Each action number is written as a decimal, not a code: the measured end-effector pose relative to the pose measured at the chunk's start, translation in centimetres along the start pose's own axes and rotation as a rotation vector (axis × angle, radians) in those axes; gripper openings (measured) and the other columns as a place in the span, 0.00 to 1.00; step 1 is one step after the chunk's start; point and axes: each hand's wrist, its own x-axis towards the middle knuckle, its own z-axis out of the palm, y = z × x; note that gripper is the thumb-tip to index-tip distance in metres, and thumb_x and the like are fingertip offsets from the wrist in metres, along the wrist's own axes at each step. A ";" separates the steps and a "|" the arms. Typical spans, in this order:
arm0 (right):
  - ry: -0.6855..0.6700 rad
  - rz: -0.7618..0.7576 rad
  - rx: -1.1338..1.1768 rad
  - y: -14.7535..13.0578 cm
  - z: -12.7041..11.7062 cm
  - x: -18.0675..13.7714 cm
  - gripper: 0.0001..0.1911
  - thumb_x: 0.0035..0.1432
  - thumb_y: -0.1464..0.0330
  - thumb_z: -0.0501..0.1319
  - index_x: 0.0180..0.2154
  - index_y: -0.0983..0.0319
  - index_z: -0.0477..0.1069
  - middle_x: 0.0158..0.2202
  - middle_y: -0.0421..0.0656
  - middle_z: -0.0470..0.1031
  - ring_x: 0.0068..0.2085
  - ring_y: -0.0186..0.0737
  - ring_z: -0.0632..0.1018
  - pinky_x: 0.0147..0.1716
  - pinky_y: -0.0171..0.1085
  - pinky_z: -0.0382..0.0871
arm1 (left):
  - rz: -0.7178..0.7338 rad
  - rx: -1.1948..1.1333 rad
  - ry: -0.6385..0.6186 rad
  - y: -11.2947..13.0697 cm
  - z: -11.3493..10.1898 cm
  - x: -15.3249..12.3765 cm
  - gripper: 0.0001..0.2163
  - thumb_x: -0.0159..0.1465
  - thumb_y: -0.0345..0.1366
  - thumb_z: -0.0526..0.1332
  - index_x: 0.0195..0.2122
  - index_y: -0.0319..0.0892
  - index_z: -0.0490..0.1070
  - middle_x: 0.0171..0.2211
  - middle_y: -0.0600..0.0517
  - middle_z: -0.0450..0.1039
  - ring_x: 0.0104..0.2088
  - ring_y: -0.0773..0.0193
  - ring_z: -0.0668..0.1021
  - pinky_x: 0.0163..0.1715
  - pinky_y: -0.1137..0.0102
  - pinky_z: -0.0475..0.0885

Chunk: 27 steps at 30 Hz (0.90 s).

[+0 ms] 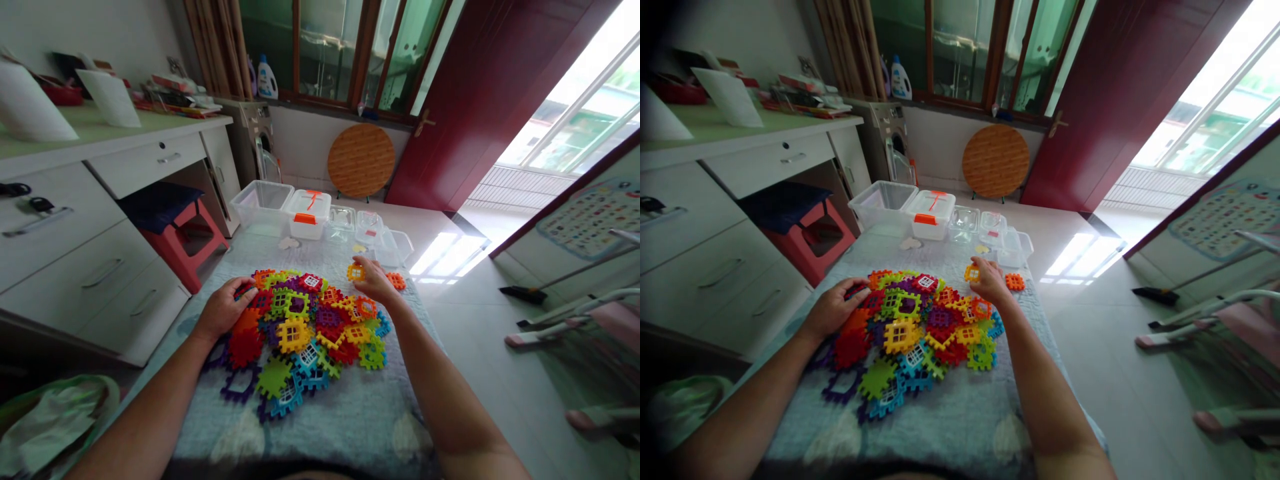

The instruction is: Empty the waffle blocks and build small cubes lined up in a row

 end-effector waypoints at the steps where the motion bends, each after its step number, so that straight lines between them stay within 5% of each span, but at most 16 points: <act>1: -0.050 0.005 -0.036 0.1 0.2 0.5 0.36 0.46 0.72 0.61 0.59 0.61 0.61 0.53 0.47 0.72 0.56 0.52 0.67 0.55 0.48 0.58 | 0.003 0.000 -0.002 -0.1 0.0 0.0 0.20 0.60 0.53 0.55 0.43 0.43 0.73 0.45 0.47 0.77 0.46 0.55 0.77 0.52 0.63 0.68; 10: -0.228 -0.022 -0.211 0.8 -0.1 2.0 0.39 0.46 0.65 0.67 0.60 0.60 0.61 0.57 0.49 0.69 0.57 0.57 0.65 0.53 0.48 0.58 | 0.022 -0.008 -0.006 -0.4 0.1 0.0 0.19 0.60 0.52 0.56 0.42 0.43 0.73 0.44 0.48 0.77 0.46 0.55 0.77 0.51 0.64 0.69; 21: -0.232 -0.061 -0.195 1.1 0.1 3.3 0.38 0.45 0.70 0.67 0.59 0.62 0.62 0.52 0.50 0.73 0.54 0.57 0.70 0.51 0.50 0.63 | 0.014 -0.017 -0.007 -0.3 0.0 0.0 0.20 0.60 0.52 0.56 0.43 0.43 0.73 0.45 0.47 0.76 0.47 0.55 0.77 0.52 0.63 0.69; 27: -0.003 -0.022 0.083 3.6 -2.9 4.6 0.28 0.54 0.66 0.63 0.56 0.62 0.64 0.50 0.49 0.74 0.48 0.44 0.75 0.48 0.42 0.67 | -0.006 -0.022 -0.009 0.0 0.0 0.0 0.21 0.59 0.54 0.55 0.43 0.43 0.73 0.45 0.47 0.77 0.46 0.55 0.77 0.53 0.63 0.68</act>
